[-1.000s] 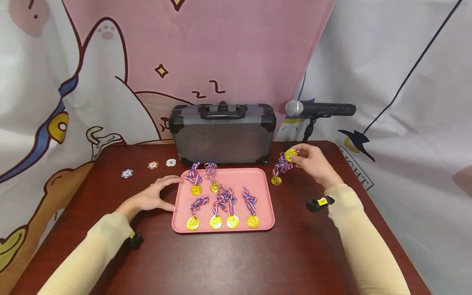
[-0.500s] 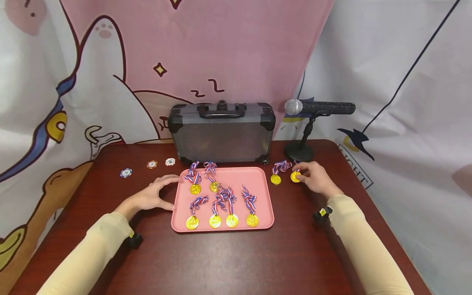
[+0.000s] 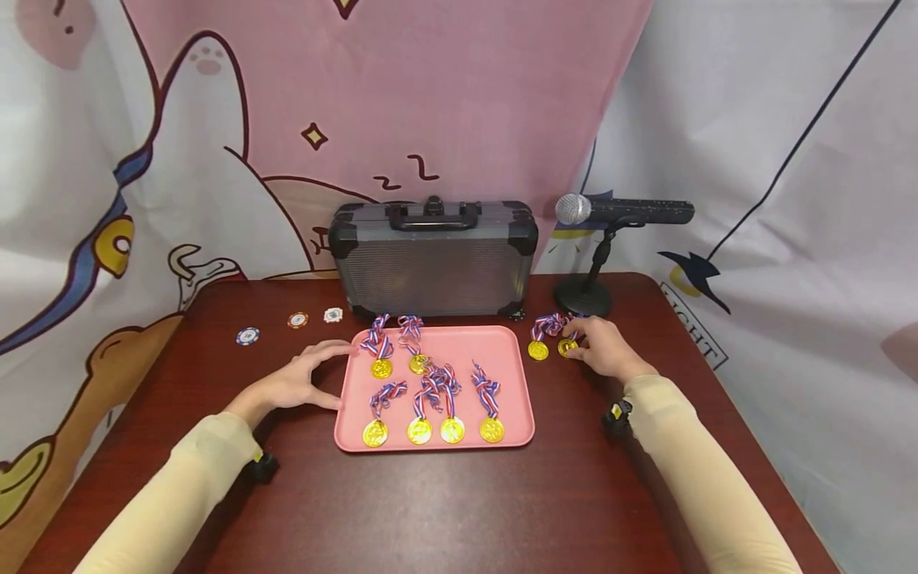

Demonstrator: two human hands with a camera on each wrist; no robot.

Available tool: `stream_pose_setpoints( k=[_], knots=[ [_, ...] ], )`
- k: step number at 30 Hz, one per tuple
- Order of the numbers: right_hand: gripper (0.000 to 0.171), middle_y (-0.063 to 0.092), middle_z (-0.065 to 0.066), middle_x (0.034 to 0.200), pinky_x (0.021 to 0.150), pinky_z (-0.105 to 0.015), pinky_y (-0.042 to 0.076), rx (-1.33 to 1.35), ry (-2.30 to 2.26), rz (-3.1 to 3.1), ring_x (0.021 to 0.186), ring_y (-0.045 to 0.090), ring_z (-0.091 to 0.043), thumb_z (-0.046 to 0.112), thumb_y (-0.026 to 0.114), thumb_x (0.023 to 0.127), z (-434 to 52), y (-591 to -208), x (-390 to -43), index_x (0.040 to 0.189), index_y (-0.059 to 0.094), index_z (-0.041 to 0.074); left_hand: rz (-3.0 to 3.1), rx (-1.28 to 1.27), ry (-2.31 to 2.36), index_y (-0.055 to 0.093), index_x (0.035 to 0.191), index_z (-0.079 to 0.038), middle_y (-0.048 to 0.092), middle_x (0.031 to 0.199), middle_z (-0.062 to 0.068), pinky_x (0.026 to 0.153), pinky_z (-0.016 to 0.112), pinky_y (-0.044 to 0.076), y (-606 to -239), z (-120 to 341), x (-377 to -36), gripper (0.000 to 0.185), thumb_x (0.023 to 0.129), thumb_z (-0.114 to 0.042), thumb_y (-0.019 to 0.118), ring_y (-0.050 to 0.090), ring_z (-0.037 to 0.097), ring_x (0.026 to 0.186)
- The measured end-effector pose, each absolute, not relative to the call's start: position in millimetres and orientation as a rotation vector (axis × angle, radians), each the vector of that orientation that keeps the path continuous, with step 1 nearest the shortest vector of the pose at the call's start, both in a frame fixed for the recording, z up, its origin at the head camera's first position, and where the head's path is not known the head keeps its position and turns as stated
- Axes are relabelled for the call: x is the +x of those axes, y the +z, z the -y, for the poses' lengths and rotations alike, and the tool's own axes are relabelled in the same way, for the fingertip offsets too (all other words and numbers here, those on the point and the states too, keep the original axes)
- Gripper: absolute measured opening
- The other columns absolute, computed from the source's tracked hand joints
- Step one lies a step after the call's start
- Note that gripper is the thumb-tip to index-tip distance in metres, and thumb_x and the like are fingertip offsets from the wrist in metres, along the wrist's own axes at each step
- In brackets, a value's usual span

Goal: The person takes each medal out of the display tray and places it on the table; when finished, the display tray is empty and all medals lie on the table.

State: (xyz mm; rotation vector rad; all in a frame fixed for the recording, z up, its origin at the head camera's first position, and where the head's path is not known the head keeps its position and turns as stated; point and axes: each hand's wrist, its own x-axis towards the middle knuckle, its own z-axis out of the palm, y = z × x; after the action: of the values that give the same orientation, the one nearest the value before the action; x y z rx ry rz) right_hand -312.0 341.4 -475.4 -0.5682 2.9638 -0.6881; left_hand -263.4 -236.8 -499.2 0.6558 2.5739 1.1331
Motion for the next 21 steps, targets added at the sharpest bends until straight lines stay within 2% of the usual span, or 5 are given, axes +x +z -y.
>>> stream_pose_setpoints(
  k=[4, 7, 15, 18, 21],
  knots=[
    [0.026, 0.07, -0.015, 0.104, 0.082, -0.048, 0.057, -0.608, -0.629, -2.969, 0.084, 0.064, -0.025, 0.004, 0.085, 0.087, -339, -473, -314, 0.111, 0.074, 0.004, -2.573, 0.647, 1.133, 0.052, 0.154, -0.023, 0.037, 0.164, 0.012, 0.115, 0.074, 0.016, -499, 237, -263, 0.093, 0.074, -0.042, 0.095, 0.028, 0.042, 0.149],
    [0.028, 0.07, -0.015, 0.105, 0.082, -0.049, 0.057, -0.627, -0.574, -2.98, 0.086, 0.062, -0.026, 0.004, 0.084, 0.089, -338, -467, -312, 0.114, 0.074, 0.002, -2.575, 0.653, 1.136, 0.052, 0.154, -0.022, 0.037, 0.164, 0.012, 0.114, 0.075, 0.015, -500, 236, -264, 0.094, 0.074, -0.042, 0.095, 0.028, 0.043, 0.149],
    [0.04, 0.059, -0.03, 0.129, 0.095, -0.066, 0.053, -0.498, -0.446, -3.1, 0.121, 0.053, -0.048, 0.017, 0.078, 0.095, -320, -439, -294, 0.129, 0.069, -0.001, -2.594, 0.668, 1.142, 0.054, 0.153, -0.022, 0.039, 0.163, 0.011, 0.113, 0.076, 0.014, -501, 236, -263, 0.094, 0.072, -0.043, 0.096, 0.03, 0.042, 0.148],
    [0.038, 0.058, -0.031, 0.129, 0.093, -0.064, 0.055, -0.529, -0.567, -3.148, 0.119, 0.056, -0.049, 0.017, 0.078, 0.096, -301, -431, -290, 0.129, 0.068, -0.001, -2.594, 0.673, 1.151, 0.054, 0.153, -0.022, 0.04, 0.163, 0.01, 0.113, 0.077, 0.013, -501, 236, -263, 0.093, 0.072, -0.042, 0.097, 0.03, 0.042, 0.148],
    [0.036, 0.066, -0.024, 0.123, 0.092, -0.057, 0.058, -0.7, -0.733, -3.121, 0.11, 0.064, -0.042, 0.015, 0.079, 0.095, -273, -427, -287, 0.126, 0.069, 0.0, -2.593, 0.663, 1.151, 0.054, 0.152, -0.022, 0.041, 0.163, 0.01, 0.113, 0.078, 0.012, -499, 237, -261, 0.093, 0.072, -0.041, 0.097, 0.03, 0.042, 0.148]
  ],
)
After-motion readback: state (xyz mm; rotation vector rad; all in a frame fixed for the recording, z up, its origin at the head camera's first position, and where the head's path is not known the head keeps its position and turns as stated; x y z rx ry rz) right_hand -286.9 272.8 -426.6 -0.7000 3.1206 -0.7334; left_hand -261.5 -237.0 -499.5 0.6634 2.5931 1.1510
